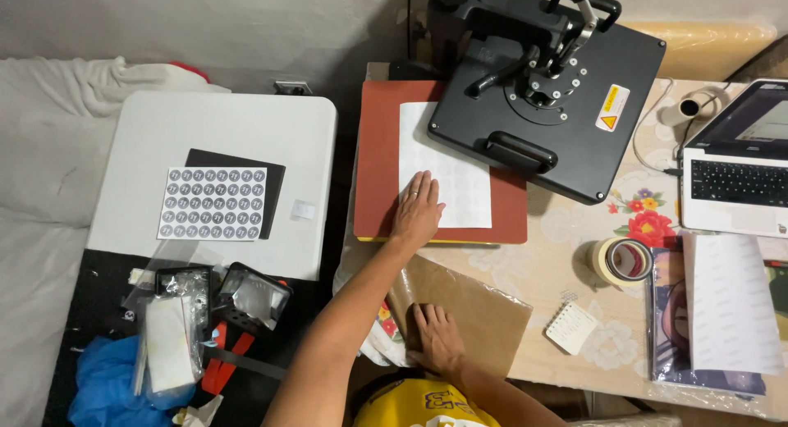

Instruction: The person handles sheets of circular stickers, peels them from their backing, and places them onto a white sheet. They then cover the sheet with a brown paper and smooth it down.

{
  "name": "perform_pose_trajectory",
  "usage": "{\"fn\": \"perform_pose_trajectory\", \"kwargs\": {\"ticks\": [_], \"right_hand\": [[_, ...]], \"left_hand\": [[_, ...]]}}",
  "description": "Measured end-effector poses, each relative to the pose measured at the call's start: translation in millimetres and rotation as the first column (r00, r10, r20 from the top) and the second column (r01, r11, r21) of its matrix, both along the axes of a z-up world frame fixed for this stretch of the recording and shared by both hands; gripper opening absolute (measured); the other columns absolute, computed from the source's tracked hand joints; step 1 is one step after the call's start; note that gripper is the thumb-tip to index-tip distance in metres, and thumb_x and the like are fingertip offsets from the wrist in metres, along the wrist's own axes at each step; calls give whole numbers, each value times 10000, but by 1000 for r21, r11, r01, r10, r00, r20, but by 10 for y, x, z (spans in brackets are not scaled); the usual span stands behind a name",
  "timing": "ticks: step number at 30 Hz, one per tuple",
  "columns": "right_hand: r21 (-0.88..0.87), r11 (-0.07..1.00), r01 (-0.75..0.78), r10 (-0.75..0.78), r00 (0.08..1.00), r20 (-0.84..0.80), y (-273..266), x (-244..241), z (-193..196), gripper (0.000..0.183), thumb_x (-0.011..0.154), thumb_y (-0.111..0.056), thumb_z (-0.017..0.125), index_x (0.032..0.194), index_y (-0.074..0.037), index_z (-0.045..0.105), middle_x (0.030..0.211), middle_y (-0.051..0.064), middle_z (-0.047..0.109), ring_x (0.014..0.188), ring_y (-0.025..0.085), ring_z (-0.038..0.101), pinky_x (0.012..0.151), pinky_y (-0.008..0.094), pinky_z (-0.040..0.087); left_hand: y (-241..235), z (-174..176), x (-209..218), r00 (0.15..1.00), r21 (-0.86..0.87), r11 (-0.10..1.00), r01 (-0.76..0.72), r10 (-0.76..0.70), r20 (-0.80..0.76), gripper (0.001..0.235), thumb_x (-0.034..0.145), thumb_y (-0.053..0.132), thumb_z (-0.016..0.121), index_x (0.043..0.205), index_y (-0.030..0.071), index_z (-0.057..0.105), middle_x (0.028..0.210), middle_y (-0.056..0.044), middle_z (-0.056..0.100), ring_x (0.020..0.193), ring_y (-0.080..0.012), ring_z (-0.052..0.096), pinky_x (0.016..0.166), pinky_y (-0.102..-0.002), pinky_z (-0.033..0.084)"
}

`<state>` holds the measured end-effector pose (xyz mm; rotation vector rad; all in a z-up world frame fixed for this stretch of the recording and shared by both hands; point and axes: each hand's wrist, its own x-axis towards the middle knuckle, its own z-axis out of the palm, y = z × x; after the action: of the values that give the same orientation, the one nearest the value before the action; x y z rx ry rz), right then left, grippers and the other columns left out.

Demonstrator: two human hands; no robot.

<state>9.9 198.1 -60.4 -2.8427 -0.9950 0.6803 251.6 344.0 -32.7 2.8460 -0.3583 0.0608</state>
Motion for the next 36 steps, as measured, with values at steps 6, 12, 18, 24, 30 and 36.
{"fn": "perform_pose_trajectory", "kwargs": {"ticks": [6,12,18,24,30,36], "right_hand": [[248,936,251,-171,938,-302,-46,-268,-19,583,925,-120,743,1452,-76,498,1399,206,549,1086,471,686,942,586,588],[436,765,474,-297,860,-414,-257,-409,-356,589,920,61,537,1497,-53,562,1348,294,659,1154,474,714,1060,540,560],[288,473,833,-358,481,-800,-860,-99,570,297,980,-3,713,1200,-186,795,977,-23,708,888,144,654,832,281,556],[309,-100,946,121,320,-940,-2096,332,1398,378,862,82,667,1208,-5,790,815,35,728,614,116,587,583,258,390],[522,-441,730,5,583,-812,-2110,667,1739,515,738,25,573,1236,-39,687,864,26,599,596,95,576,493,212,433],[503,-489,713,170,643,-746,-1673,967,1545,627,683,33,597,1301,24,705,758,66,608,489,116,500,412,239,374]], "left_hand": [[10,310,-32,981,-5,999,52,-52,-186,531,1181,212,503,1695,89,461,1835,-296,285,1711,-520,211,1367,-629,274],[90,632,-15,929,11,995,97,-87,-359,583,1187,263,516,1751,170,403,1888,-243,151,1745,-466,119,1387,-596,230],[343,729,46,863,-4,979,203,-181,-472,609,1201,263,496,1792,243,350,1927,-128,36,1775,-335,2,1402,-528,190],[502,395,135,878,-86,966,244,-258,-404,596,1189,315,538,1767,235,419,1923,-117,89,1773,-315,15,1391,-514,223],[762,-180,274,873,-105,975,196,-222,-434,769,1100,366,721,1796,378,394,1951,-116,103,1801,-360,59,1461,-501,166],[273,675,-19,917,37,993,108,-85,-389,629,1135,571,596,1709,317,549,1914,-62,240,1780,-299,189,1418,-470,318]]}}
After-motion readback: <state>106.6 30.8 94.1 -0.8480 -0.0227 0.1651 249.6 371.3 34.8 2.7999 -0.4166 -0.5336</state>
